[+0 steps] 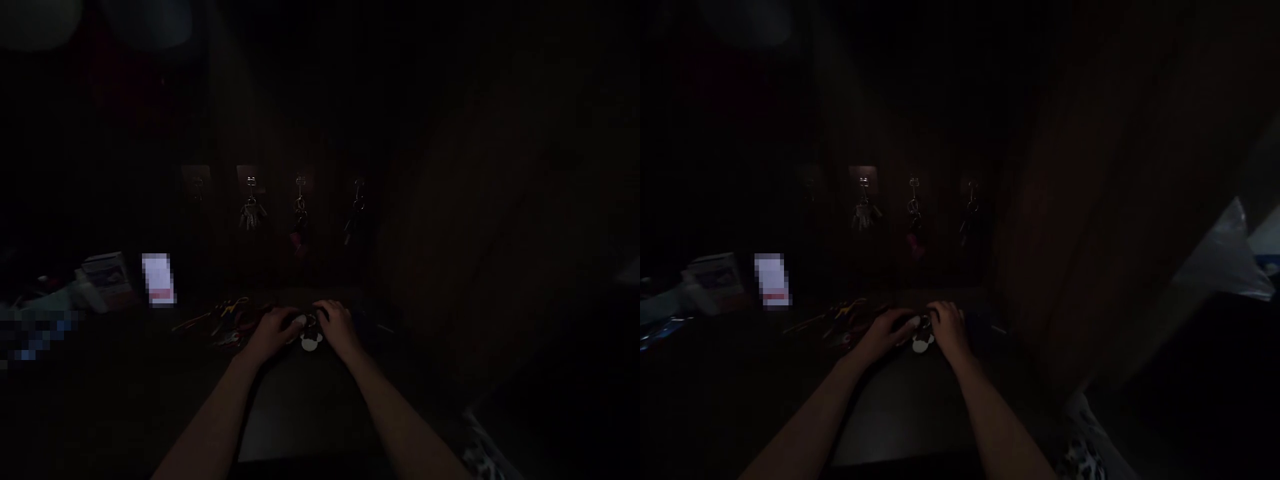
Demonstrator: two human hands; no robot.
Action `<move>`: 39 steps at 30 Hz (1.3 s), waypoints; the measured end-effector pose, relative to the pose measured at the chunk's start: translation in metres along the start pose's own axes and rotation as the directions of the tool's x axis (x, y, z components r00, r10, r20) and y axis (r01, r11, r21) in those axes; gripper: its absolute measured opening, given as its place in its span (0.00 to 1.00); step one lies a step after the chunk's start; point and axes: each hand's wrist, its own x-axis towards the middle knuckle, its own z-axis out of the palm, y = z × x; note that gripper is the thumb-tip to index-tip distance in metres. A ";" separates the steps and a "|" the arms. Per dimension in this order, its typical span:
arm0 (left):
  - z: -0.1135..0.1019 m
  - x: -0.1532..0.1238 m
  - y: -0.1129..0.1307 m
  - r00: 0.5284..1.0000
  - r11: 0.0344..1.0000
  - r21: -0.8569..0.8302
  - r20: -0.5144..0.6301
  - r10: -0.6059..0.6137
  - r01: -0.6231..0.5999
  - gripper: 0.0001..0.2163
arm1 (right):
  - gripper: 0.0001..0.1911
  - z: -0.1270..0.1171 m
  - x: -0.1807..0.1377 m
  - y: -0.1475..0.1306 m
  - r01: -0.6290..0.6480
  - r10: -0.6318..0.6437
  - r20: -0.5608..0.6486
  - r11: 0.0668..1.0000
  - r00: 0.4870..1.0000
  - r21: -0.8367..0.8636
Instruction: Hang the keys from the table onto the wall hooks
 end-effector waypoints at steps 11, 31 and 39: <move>0.003 0.000 -0.005 0.997 0.997 -0.065 0.070 0.038 -0.033 0.18 | 0.13 0.004 -0.004 0.002 -0.034 0.048 0.105 0.990 0.993 -0.137; 0.001 0.005 0.002 0.989 0.968 -0.206 -0.019 -0.149 0.142 0.14 | 0.13 0.008 0.004 -0.001 -0.083 0.145 -0.054 0.792 0.988 0.605; 0.002 0.005 0.004 0.975 0.907 -0.357 0.094 -0.202 0.223 0.14 | 0.10 0.001 0.002 -0.011 0.084 0.063 -0.222 0.800 0.973 0.595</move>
